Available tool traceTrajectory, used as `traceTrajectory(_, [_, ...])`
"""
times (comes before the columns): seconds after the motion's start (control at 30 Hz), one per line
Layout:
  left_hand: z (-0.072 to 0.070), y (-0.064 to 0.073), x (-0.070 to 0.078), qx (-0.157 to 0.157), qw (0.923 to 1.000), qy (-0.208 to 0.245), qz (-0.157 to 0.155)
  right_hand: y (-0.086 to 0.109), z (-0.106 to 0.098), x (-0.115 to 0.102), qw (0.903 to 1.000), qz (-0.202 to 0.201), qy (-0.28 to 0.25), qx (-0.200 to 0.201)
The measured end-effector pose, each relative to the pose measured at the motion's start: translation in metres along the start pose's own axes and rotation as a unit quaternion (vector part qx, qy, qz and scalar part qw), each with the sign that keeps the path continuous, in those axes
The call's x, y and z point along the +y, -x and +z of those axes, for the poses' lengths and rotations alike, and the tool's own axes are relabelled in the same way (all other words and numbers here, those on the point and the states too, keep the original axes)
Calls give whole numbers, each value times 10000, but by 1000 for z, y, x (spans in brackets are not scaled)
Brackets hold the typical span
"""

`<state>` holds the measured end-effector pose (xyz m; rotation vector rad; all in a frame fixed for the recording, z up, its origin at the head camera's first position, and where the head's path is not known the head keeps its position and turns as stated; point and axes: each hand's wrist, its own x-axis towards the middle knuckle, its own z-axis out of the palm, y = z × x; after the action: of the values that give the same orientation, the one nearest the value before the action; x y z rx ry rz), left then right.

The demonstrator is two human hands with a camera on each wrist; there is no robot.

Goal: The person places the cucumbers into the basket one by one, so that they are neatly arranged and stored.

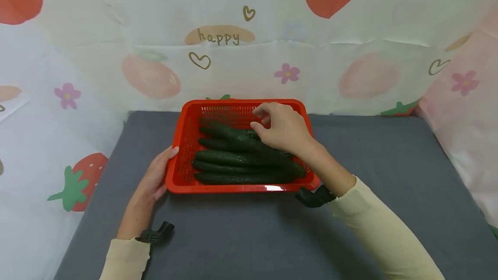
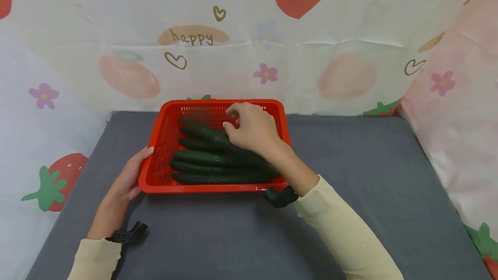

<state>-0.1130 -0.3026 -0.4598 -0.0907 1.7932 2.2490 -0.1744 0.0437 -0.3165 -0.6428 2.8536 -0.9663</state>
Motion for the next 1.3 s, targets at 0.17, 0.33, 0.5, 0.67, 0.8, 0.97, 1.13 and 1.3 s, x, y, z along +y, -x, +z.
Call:
traceTrajectory(0.17, [0, 0, 0, 38, 10000, -56, 19, 7, -7, 6, 9998, 181, -81, -9])
traceTrajectory(0.33, [0, 1, -2, 27, 10000, -72, 13, 16, -10, 15, 9995, 258, -144, -125])
traceTrajectory(0.5, [-1, 1, -3, -48, 10000, -51, 32, 25, -8, 26, 9992, 188, -331, -156])
traceTrajectory(0.67, [-2, -1, -1, -60, 9999, -49, 118, 32, -9, 35, 9986, 168, -493, -87])
traceTrajectory(0.8, [-4, 1, -2, -96, 9999, -86, 112, 39, -9, 37, 9980, 234, -572, -126])
traceTrajectory(0.97, [-3, 0, -2, -122, 9995, -196, 195, 45, -12, 41, 9980, 132, -620, -4])
traceTrajectory(1.13, [-1, -3, -3, -125, 9994, -238, 224, 53, -17, 48, 9981, 193, -580, 53])
traceTrajectory(1.3, [-1, -2, -3, -180, 9992, -196, 309, 60, -17, 55, 9972, 465, -584, 30])
